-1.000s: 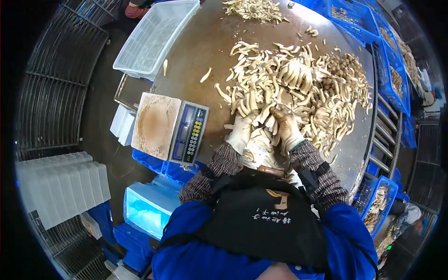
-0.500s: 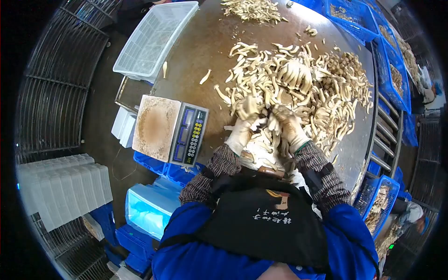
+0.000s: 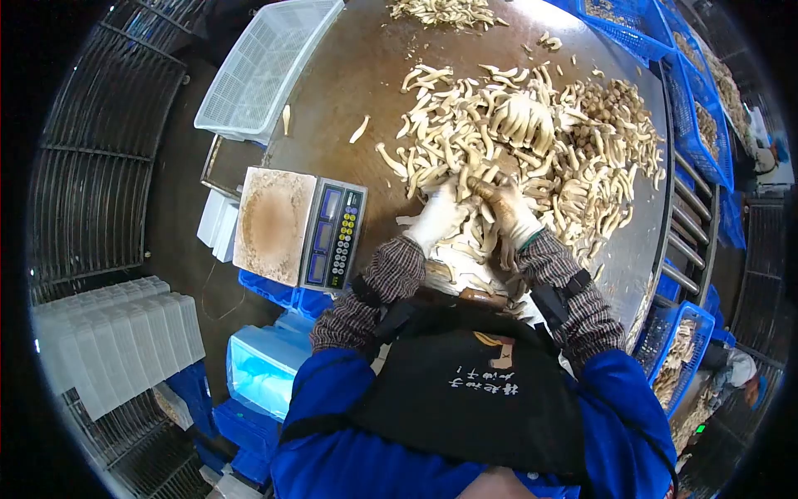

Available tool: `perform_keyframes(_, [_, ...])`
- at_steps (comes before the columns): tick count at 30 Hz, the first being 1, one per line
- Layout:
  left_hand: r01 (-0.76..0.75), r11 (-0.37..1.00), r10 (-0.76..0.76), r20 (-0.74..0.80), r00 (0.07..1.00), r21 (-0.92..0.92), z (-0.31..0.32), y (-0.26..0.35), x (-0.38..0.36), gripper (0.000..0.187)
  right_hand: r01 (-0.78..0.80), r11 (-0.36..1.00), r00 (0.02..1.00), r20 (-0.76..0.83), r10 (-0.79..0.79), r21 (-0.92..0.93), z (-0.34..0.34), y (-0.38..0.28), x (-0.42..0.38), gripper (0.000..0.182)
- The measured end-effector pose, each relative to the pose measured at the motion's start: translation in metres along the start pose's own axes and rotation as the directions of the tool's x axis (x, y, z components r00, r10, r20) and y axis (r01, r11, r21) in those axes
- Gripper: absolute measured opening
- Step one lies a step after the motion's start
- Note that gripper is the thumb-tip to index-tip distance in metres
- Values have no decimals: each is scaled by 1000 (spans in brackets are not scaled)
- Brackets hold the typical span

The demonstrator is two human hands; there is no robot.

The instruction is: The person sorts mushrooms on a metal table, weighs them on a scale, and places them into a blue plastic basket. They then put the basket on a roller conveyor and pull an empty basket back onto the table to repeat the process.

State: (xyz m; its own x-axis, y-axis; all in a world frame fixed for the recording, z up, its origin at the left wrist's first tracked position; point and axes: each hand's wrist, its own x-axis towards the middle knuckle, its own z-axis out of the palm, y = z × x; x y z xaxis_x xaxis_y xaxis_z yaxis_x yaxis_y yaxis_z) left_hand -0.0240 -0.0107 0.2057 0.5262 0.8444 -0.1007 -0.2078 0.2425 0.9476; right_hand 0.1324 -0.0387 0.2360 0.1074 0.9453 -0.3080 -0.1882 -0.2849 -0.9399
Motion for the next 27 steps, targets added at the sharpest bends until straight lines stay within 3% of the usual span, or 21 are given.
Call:
perform_keyframes(2, [-45,987,46,-5,999,153,-2,-1,4,38,-235,968,971,27,238,-92,-13,-2,10,28])
perform_keyframes(3, [17,915,-83,-147,986,-403,-19,-28,10,39,-245,941,960,198,200,235,-16,0,13,19])
perform_keyframes(4, [105,978,-157,-304,940,-181,-8,22,-3,36,-244,941,960,198,199,236,-14,0,15,19])
perform_keyframes(6, [160,973,-195,-225,955,-165,-15,37,-7,30,-185,939,982,6,191,290,-9,-3,18,15])
perform_keyframes(7, [178,962,-203,-104,974,-208,-19,19,-4,32,-218,955,965,191,180,202,-11,-10,19,18])
perform_keyframes(8, [206,946,-208,17,978,-250,-17,13,-3,34,-282,944,950,189,250,169,3,-17,16,23])
perform_keyframes(9, [183,980,-180,42,983,-83,-13,7,-6,39,-133,990,980,155,123,55,8,-9,20,24])
perform_keyframes(10, [127,992,-126,-38,991,23,-19,-12,0,35,22,998,991,135,-13,-62,10,-2,25,25])
perform_keyframes(11, [86,987,-70,-118,991,137,-26,-30,5,30,-135,982,979,135,152,-131,4,-5,29,26])
perform_keyframes(12, [-1,999,-6,-193,981,-37,-33,-41,10,28,-281,939,943,124,309,-199,-4,-11,34,28])
perform_keyframes(13, [-112,974,58,-265,962,-196,-39,-51,15,25,-320,941,939,95,331,-115,-6,-13,37,30])
perform_keyframes(14, [22,969,-119,-390,913,-244,-27,-6,7,27,-132,969,981,111,157,-208,-16,8,50,31])
perform_keyframes(16, [198,962,-257,-388,885,-187,-23,20,2,30,242,882,970,133,-205,-404,-38,50,76,34])
perform_keyframes(17, [201,961,-261,-388,884,-189,-21,19,3,30,84,911,995,77,-58,-404,-30,30,73,36])
perform_keyframes(19, [19,906,-155,-289,945,-422,-17,16,4,33,-229,920,973,-39,229,-318,-9,-25,51,42])
perform_keyframes(20, [24,906,-160,-288,944,-423,-26,4,6,33,-126,934,992,-48,117,-335,-18,-4,65,44])
perform_keyframes(22, [-23,992,71,-391,918,125,-51,-13,14,39,166,864,979,-24,-201,-474,-26,17,83,47])
perform_keyframes(25, [107,993,-73,-443,894,53,-62,-4,7,34,-74,933,983,-186,8,-353,-41,3,77,51])
perform_keyframes(27, [106,992,-66,-456,887,63,-67,-6,8,35,-209,911,969,-199,144,-355,-56,11,84,38])
